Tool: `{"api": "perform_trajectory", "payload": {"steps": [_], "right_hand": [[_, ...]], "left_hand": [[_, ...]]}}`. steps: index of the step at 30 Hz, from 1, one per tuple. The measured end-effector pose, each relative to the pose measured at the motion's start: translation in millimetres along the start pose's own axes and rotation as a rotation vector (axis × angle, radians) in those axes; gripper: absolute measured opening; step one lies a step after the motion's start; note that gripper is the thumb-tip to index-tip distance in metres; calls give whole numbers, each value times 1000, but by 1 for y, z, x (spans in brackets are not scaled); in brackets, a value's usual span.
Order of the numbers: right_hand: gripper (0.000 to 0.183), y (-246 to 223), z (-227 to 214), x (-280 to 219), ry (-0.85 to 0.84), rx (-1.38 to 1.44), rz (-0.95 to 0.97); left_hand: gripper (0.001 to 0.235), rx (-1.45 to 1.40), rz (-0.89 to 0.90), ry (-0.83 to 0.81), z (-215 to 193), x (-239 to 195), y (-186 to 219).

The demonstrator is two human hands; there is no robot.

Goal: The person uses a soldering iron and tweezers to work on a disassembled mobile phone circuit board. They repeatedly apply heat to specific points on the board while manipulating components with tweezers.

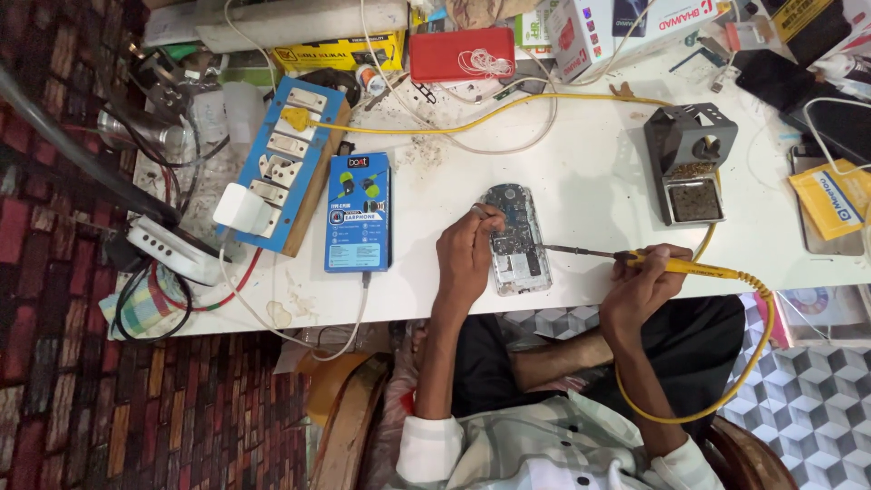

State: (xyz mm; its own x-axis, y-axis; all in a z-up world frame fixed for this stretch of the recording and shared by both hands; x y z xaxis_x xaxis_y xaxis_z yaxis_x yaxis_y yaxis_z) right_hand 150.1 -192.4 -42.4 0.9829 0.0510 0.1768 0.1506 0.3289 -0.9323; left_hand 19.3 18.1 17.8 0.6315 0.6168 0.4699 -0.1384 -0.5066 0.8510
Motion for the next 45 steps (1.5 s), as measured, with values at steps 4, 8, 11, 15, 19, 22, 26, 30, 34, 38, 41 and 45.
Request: {"api": "perform_trajectory", "payload": {"steps": [4,8,11,15,19,22,26,30,34,38,41,45], "right_hand": [[17,-6,3,-2,3,-70,-15],[17,-7,5,-2,17,-73,0],[18,-4,3,0,44,-36,28],[21,0,-1,3,35,37,41],[19,4,-3,1,28,14,45],[19,1,-1,-1,-7,-20,0],[19,-4,3,-2,-19,-59,-2],[21,-6,3,-3,3,-135,-9],[23,-1,-1,-1,0,-82,-14],[23,3,-3,-2,17,-6,15],[22,2,-2,-3,15,-34,8],[22,-5,2,-4,13,-106,-12]], "left_hand": [[20,-3,-28,-12,0,-1,-1],[19,1,0,-1,0,-2,0],[19,-12,14,10,0,-2,0],[20,34,-25,-11,-1,-1,0],[21,25,-1,-6,0,-1,1],[21,23,1,-8,0,-2,0],[22,21,-10,-11,0,-1,-1],[23,28,-23,-13,0,-1,1],[23,21,-16,0,-1,-1,2],[22,10,-39,-2,-1,-1,2],[22,12,-30,-1,-1,-1,1],[22,10,-24,-1,0,-1,-1]]}}
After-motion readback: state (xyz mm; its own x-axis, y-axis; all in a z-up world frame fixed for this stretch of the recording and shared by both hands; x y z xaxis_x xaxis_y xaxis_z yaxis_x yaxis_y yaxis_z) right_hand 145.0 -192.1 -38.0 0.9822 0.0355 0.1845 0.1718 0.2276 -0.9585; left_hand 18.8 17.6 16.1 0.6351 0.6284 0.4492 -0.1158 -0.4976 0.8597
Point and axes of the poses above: each hand's wrist, its own x-axis towards the middle knuckle, its own z-axis out of the palm, y = z × x, the point moved 3 cm from there along x, towards the middle knuckle, and after that the axes turned 7 degrees about z, right-handed, at the moved point
